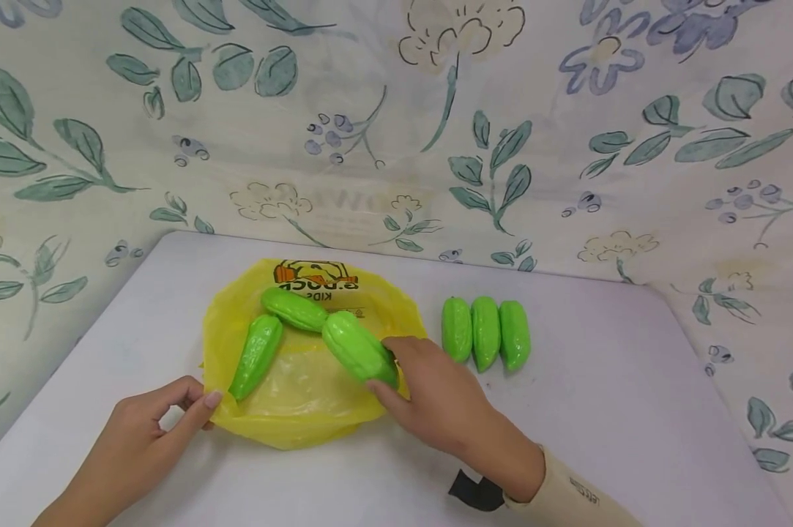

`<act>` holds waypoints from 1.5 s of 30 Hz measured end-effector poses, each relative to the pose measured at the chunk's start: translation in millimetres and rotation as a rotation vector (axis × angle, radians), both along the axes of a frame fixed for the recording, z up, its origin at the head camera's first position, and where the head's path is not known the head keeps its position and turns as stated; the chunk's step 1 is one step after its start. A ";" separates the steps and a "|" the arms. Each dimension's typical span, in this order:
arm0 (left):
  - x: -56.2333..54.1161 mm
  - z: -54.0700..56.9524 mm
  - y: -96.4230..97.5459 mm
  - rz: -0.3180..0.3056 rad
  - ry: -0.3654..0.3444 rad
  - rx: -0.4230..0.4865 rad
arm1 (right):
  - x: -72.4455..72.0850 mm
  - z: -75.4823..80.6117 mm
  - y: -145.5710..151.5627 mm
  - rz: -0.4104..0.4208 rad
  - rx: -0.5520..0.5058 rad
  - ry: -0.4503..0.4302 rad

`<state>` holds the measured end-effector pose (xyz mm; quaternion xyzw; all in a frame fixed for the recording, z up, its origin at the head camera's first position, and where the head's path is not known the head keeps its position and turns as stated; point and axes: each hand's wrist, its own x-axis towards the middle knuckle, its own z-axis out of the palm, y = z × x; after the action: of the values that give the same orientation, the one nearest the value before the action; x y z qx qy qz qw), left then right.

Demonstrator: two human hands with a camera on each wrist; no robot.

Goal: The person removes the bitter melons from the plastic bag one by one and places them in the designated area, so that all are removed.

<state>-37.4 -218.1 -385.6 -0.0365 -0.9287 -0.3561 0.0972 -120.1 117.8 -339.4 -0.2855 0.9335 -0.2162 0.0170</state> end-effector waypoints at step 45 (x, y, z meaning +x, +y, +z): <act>-0.5 -1.6 3.1 0.008 0.000 0.003 | -5.2 2.6 106.0 -0.320 -0.066 0.073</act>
<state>-37.9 -215.0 -387.2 -0.0325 -0.9283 -0.3569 0.0988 -125.3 223.7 -336.8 -0.1414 0.9595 -0.2361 -0.0609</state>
